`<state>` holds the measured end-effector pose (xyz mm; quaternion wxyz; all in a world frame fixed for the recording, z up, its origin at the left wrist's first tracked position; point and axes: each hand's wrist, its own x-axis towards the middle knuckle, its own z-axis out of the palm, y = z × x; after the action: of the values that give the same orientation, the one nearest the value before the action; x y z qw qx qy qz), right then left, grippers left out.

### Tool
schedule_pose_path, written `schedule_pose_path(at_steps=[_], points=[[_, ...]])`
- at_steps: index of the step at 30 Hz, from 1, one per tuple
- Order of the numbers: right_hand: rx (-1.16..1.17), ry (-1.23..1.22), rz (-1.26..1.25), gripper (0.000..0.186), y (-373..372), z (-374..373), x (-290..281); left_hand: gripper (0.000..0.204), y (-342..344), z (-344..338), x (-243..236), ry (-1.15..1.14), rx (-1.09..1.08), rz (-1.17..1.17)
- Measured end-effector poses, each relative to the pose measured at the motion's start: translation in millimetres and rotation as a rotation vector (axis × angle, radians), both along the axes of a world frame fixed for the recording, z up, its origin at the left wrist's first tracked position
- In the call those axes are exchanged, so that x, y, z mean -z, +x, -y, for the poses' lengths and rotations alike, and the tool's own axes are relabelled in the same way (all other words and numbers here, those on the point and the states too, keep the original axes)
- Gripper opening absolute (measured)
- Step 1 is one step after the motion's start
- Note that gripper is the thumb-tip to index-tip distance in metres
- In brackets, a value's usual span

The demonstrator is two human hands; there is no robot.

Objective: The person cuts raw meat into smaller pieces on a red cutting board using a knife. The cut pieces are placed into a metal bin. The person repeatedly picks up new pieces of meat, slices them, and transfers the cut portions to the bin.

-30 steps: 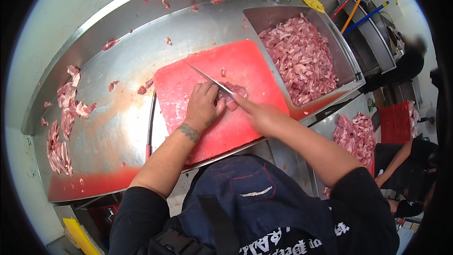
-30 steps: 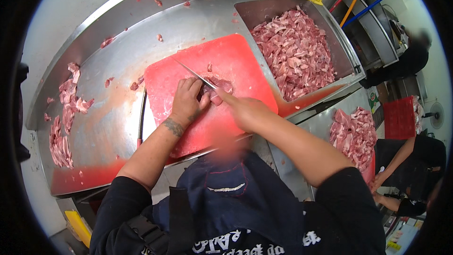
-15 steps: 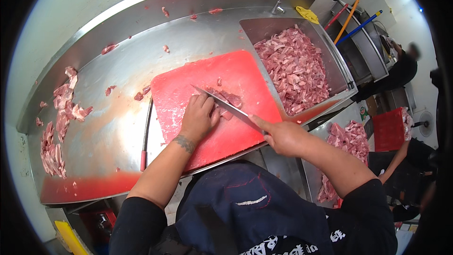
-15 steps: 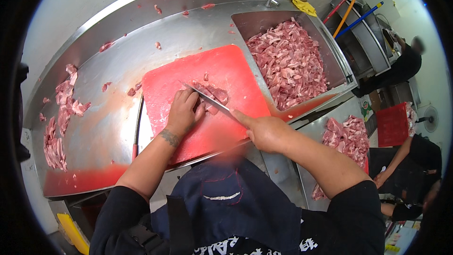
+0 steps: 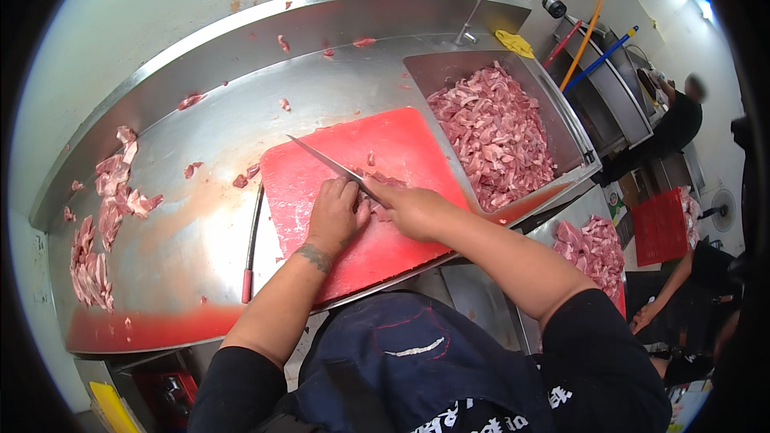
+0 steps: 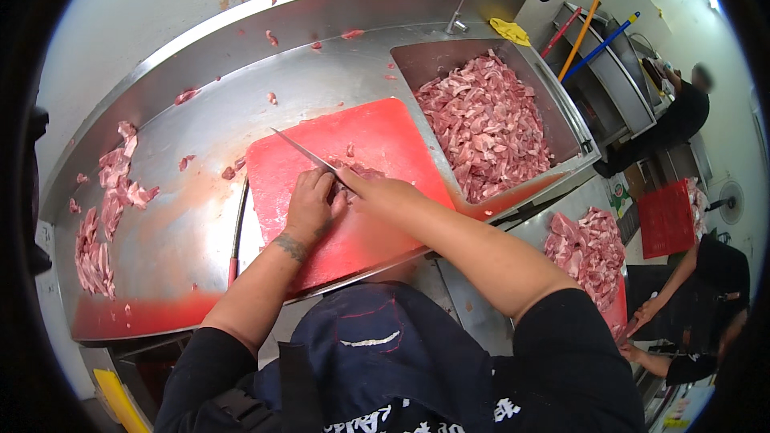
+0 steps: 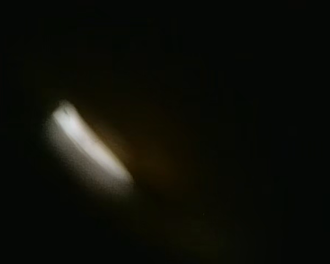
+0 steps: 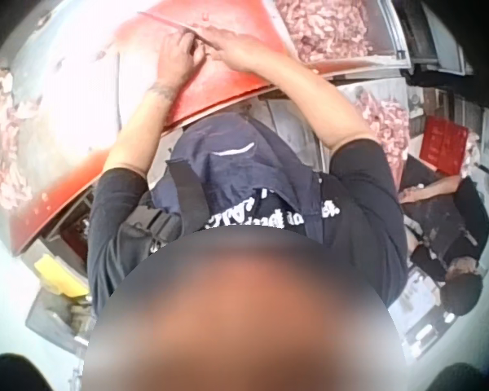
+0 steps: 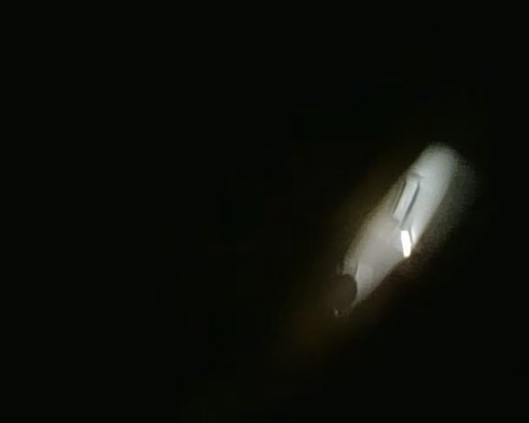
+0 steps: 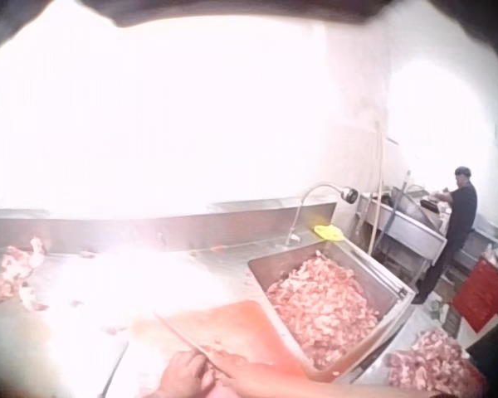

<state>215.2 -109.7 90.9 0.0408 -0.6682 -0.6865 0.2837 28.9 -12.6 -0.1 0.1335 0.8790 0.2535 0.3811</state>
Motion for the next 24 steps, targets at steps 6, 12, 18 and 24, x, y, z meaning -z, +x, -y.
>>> schedule_pose_path(at_steps=[6,12,18,24], points=[[0.135,-0.213,0.123,0.076,34.5,116.7,-11.4,0.031,-2.1,3.3,3.5,-0.046,-0.035,-0.017],[0.117,-0.198,0.233,0.079,66.2,176.1,-26.0,0.028,-4.8,5.7,2.3,-0.105,-0.054,-0.062],[0.158,-0.187,0.132,0.078,43.3,170.7,-48.2,0.019,-6.3,5.9,-1.3,0.012,-0.017,0.015],[0.134,-0.265,0.095,0.078,33.2,159.6,-40.4,0.018,-4.5,5.4,-0.6,0.043,-0.003,-0.018]])
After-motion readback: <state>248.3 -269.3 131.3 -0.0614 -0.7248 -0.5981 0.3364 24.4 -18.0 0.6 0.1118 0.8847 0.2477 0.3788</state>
